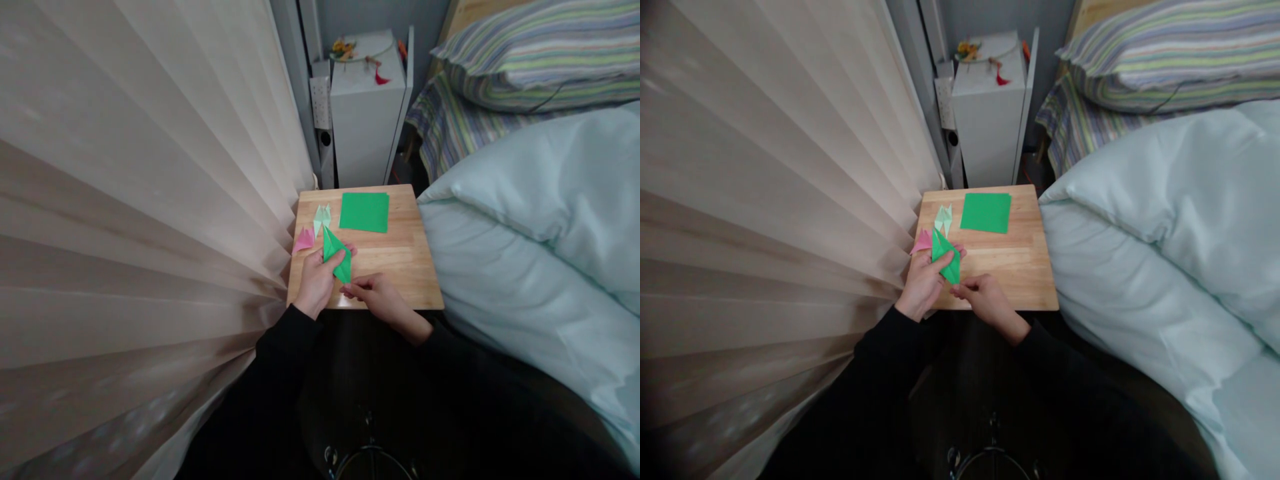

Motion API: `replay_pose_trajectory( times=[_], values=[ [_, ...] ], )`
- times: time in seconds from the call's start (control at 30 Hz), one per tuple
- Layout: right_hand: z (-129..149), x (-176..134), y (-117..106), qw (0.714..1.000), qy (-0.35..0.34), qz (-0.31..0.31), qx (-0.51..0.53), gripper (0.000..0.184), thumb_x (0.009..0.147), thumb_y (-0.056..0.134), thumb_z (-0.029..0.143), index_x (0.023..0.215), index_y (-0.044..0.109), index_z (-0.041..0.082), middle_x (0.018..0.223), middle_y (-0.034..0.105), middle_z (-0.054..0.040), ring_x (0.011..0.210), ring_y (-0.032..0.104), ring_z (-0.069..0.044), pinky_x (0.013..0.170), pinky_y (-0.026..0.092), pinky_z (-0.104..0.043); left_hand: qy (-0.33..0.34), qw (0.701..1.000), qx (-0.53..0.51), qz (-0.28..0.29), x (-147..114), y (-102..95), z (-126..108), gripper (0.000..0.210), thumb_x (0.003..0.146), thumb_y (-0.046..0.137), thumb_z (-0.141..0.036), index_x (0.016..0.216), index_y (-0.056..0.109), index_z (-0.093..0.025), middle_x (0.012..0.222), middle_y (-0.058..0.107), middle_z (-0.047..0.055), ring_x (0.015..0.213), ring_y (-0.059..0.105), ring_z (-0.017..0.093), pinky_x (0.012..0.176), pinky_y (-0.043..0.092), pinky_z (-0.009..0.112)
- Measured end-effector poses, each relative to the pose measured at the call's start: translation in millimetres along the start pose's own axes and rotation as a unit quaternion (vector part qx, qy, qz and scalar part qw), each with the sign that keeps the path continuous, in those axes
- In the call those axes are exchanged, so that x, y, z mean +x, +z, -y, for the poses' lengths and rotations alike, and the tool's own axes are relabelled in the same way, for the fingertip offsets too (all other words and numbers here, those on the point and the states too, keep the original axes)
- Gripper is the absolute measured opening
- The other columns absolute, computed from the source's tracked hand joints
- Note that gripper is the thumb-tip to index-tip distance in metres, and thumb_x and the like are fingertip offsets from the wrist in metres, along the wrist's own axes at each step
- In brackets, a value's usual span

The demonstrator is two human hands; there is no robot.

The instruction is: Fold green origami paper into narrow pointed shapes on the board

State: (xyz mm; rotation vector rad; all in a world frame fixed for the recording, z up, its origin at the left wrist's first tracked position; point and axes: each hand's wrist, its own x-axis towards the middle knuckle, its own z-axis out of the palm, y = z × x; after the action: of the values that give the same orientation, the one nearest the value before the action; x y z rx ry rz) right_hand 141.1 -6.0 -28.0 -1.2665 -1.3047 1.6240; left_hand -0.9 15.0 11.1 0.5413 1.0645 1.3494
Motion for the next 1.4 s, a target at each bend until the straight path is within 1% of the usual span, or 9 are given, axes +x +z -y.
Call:
replay_pose_trajectory(
  times=[0.1,0.17,0.27,0.37,0.6,0.8,1.07,1.23,1.4],
  values=[
    [9,4,-9,0.992,-0.054,-0.113,0.005,0.025,0.082,0.077,0.048,0.081,0.081,0.023,0.078,0.077,-0.0050,0.070,0.065,-0.020,0.068,0.048,-0.035,-0.035,0.997,0.045,0.051,3,-5.1,0,0.024,0.072,0.087,-0.013,0.094,0.077,-0.011,0.088,0.080,0.011,0.092,0.078,0.025,0.097,0.057,0.039],
    [16,6,-15,0.986,-0.072,-0.146,0.031,0.024,0.080,0.079,0.046,0.090,0.080,0.023,0.088,0.079,-0.0062,0.075,0.069,-0.021,0.070,0.051,-0.036,-0.057,0.991,0.074,0.092,2,-6.0,1,0.030,0.070,0.088,-0.008,0.098,0.078,-0.013,0.092,0.079,0.012,0.094,0.077,0.025,0.095,0.057,0.037],
    [24,7,-21,0.994,-0.058,-0.077,0.051,0.023,0.073,0.084,0.044,0.077,0.077,0.022,0.072,0.075,-0.0034,0.065,0.065,-0.019,0.064,0.051,-0.034,-0.065,0.987,0.072,0.131,-2,-3.6,4,0.049,0.067,0.086,0.001,0.112,0.076,-0.016,0.108,0.078,0.011,0.100,0.075,0.021,0.095,0.056,0.031],
    [29,7,-26,0.996,-0.048,-0.043,0.058,0.024,0.070,0.085,0.041,0.064,0.072,0.022,0.061,0.069,-0.0004,0.058,0.059,-0.016,0.058,0.048,-0.032,-0.095,0.984,0.048,0.146,-7,0.2,6,0.060,0.067,0.086,0.002,0.121,0.072,-0.018,0.109,0.077,0.010,0.088,0.075,0.019,0.088,0.059,0.032],
    [29,12,-37,0.982,-0.062,-0.156,0.090,0.028,0.068,0.087,0.045,0.063,0.071,0.022,0.063,0.069,-0.0003,0.061,0.058,-0.016,0.062,0.046,-0.032,-0.157,0.971,0.074,0.163,-14,7.2,14,0.045,0.070,0.091,-0.010,0.110,0.070,-0.012,0.089,0.080,0.014,0.077,0.078,0.022,0.078,0.062,0.035],
    [28,11,-33,0.986,-0.035,-0.088,0.136,0.030,0.058,0.093,0.042,0.066,0.072,0.022,0.067,0.073,-0.0010,0.061,0.062,-0.016,0.061,0.048,-0.032,-0.123,0.980,0.064,0.145,-10,6.7,13,0.037,0.070,0.092,-0.014,0.102,0.073,-0.012,0.086,0.080,0.011,0.074,0.079,0.022,0.077,0.063,0.033],
    [27,12,-36,0.987,-0.043,-0.127,0.087,0.033,0.070,0.084,0.051,0.062,0.073,0.021,0.058,0.067,-0.0007,0.056,0.058,-0.016,0.057,0.044,-0.032,-0.140,0.969,0.090,0.184,-7,2.2,19,0.034,0.070,0.091,-0.015,0.100,0.075,-0.013,0.097,0.081,0.017,0.084,0.079,0.025,0.082,0.063,0.038],
    [33,11,-34,0.986,-0.058,-0.110,0.110,0.025,0.064,0.089,0.043,0.069,0.076,0.022,0.069,0.073,-0.0015,0.063,0.061,-0.017,0.064,0.047,-0.034,-0.183,0.956,0.098,0.209,-11,-1.3,16,0.043,0.070,0.091,-0.013,0.109,0.073,-0.013,0.096,0.080,0.017,0.089,0.079,0.027,0.084,0.062,0.041],
    [35,12,-38,0.978,-0.067,-0.167,0.110,0.026,0.064,0.089,0.042,0.062,0.072,0.023,0.063,0.069,0.0000,0.060,0.056,-0.015,0.061,0.045,-0.033,-0.202,0.937,0.114,0.261,-14,-1.0,14,0.039,0.067,0.094,-0.017,0.102,0.077,-0.013,0.103,0.080,0.017,0.094,0.078,0.025,0.087,0.061,0.038]
  ],
)
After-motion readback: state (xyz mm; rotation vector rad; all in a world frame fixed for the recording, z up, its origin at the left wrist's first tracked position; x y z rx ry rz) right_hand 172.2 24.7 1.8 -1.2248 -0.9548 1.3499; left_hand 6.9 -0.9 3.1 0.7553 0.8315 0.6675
